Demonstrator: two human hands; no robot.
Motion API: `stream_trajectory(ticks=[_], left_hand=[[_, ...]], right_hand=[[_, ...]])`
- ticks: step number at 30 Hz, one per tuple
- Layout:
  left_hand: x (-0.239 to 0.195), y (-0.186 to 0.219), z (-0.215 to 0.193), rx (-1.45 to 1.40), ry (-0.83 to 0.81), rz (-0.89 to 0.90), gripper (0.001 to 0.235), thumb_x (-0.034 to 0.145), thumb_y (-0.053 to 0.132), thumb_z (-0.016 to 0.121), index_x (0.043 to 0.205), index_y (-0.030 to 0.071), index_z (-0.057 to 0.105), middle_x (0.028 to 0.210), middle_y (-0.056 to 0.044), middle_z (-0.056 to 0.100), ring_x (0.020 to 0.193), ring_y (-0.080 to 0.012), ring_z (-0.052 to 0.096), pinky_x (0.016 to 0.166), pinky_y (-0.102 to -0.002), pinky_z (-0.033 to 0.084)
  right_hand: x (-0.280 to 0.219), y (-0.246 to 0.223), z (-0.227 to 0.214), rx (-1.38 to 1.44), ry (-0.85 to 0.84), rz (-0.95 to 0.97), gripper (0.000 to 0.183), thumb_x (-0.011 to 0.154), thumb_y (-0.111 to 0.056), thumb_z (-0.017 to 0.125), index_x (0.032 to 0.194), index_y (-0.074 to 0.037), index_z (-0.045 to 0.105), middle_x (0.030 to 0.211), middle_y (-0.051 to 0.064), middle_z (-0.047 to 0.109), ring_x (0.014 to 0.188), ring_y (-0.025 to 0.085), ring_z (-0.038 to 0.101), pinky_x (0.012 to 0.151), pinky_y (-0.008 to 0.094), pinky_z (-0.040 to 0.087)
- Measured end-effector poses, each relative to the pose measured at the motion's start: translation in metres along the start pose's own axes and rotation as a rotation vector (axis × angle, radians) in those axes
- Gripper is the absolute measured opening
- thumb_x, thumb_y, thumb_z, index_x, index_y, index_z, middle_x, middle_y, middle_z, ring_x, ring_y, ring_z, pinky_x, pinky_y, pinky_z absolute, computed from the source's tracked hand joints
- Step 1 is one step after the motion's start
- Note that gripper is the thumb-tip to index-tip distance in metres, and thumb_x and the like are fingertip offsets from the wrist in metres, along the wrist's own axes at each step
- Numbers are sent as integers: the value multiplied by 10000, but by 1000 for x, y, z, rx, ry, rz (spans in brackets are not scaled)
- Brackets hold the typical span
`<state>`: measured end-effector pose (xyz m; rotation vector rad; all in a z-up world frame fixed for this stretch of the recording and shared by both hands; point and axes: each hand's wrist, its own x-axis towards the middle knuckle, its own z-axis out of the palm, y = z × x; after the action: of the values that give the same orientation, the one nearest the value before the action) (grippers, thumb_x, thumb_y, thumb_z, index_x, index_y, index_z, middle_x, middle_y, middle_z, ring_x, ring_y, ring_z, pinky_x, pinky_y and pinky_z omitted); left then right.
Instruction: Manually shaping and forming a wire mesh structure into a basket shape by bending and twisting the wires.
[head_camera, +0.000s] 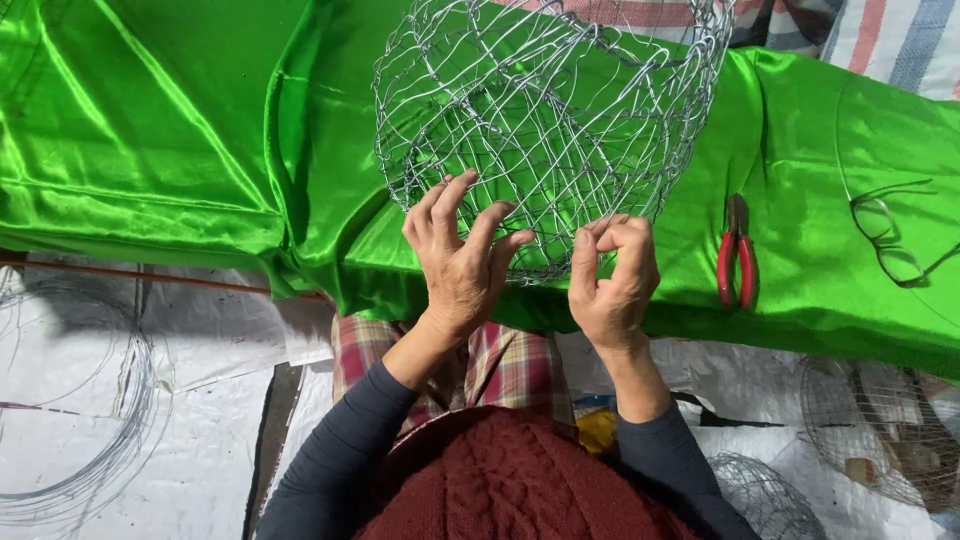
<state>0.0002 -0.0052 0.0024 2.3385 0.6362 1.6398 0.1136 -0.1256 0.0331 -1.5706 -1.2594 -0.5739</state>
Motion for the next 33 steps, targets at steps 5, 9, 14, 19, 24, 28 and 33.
stream_trajectory(ticks=[5, 9, 14, 19, 24, 28, 33], left_hand=[[-1, -1, 1, -26, 13, -8, 303, 973, 498, 661, 1035, 205, 710, 1403, -86, 520, 1243, -374, 519, 1024, -508, 350], [-1, -3, 0, -31, 3, -9, 293, 979, 486, 661, 1034, 202, 705, 1407, -93, 517, 1241, -379, 525, 1025, -505, 350], [1, -1, -1, -47, 0, -21, 295, 982, 474, 662, 1063, 192, 699, 1403, -96, 523, 1236, -380, 532, 1026, -509, 352], [-2, -3, 0, -61, -7, -32, 274, 978, 464, 672, 1066, 207, 712, 1395, -81, 534, 1221, -360, 538, 1024, -495, 352], [1, -3, -2, -77, -8, -40, 247, 971, 444, 690, 1066, 218, 722, 1386, -67, 548, 1206, -339, 548, 1017, -478, 360], [2, -4, -2, -74, -9, -40, 252, 972, 447, 687, 1076, 220, 719, 1377, -64, 561, 1180, -332, 561, 1002, -479, 372], [0, -12, -5, -164, -14, -53, 398, 950, 481, 724, 1244, 215, 684, 1399, -86, 553, 1169, -335, 566, 1028, -482, 379]], right_hand=[[-2, 2, 5, 31, 27, -48, 197, 1048, -7, 546, 888, -54, 444, 818, 101, 548, 750, 307, 640, 689, 370, 521], [1, 2, 3, 38, 13, -70, 132, 1048, -20, 571, 955, -24, 477, 854, 111, 538, 769, 319, 625, 688, 384, 514], [1, 0, -2, 5, -46, -61, 119, 1036, -59, 631, 1097, -4, 545, 931, 120, 552, 770, 292, 556, 678, 400, 497], [-2, 1, 3, 25, -10, -51, 142, 1031, -57, 637, 1053, -27, 501, 889, 101, 531, 724, 277, 543, 669, 393, 486], [-3, 2, 7, 44, 21, -57, 198, 1028, -7, 616, 959, -40, 433, 839, 97, 511, 686, 286, 540, 680, 396, 470], [-12, 17, 10, 16, 29, -47, 218, 1020, -55, 641, 919, -57, 448, 826, 77, 513, 702, 280, 576, 792, 424, 520], [-13, 20, 1, 41, -26, -21, 249, 1029, -143, 671, 1132, -1, 495, 923, 92, 579, 834, 274, 597, 776, 418, 505]])
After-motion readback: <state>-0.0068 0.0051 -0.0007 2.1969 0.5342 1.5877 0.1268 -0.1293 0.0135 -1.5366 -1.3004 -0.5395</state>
